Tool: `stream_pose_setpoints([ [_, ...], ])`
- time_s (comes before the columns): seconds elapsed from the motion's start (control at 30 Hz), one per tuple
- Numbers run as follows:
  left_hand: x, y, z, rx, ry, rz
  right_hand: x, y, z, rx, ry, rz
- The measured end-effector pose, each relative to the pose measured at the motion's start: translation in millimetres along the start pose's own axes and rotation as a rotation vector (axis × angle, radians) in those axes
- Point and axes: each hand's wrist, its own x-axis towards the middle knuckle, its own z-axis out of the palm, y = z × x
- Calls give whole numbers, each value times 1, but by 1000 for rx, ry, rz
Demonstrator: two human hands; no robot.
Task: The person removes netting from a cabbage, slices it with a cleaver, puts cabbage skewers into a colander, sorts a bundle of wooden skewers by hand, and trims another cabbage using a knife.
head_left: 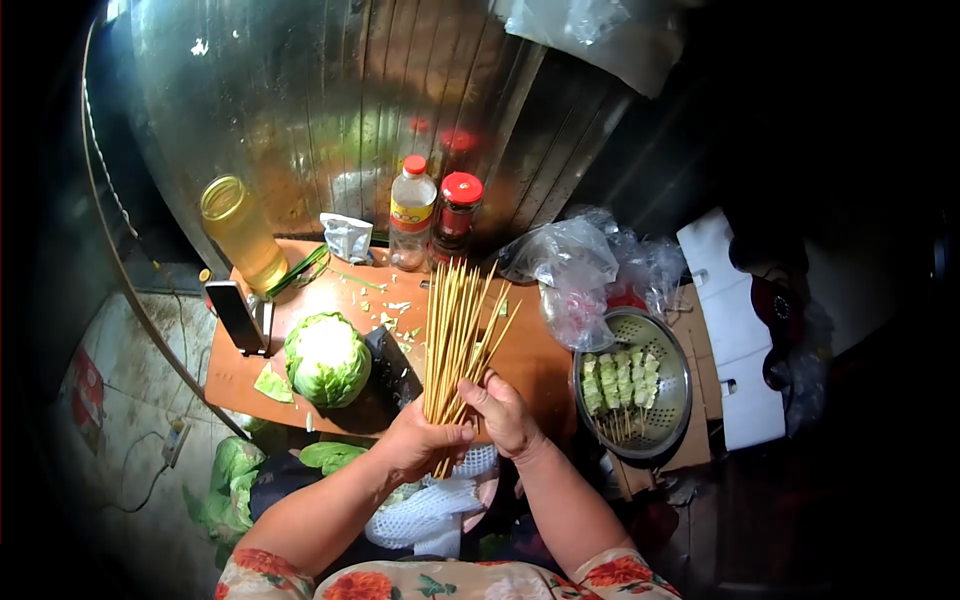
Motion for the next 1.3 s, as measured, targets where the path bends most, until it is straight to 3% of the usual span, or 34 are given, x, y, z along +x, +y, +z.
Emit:
stream_pose_setpoints([
  [0.13,-4,1,2,-16,-28,-78,7,-9,-8,-29,213,-189],
  [0.3,-3,0,-1,-20,-25,-92,10,-13,-15,-80,298,-159],
  [0.5,-3,1,2,-30,70,-51,10,-13,-18,-313,405,-138],
  [0.57,-4,2,5,-24,85,-53,16,2,-31,-560,434,-266],
  [0.97,-2,-2,2,-29,110,27,3,-23,-14,-117,422,0],
  [1.3,-2,1,8,-4,145,97,0,-25,-13,-150,373,-21],
])
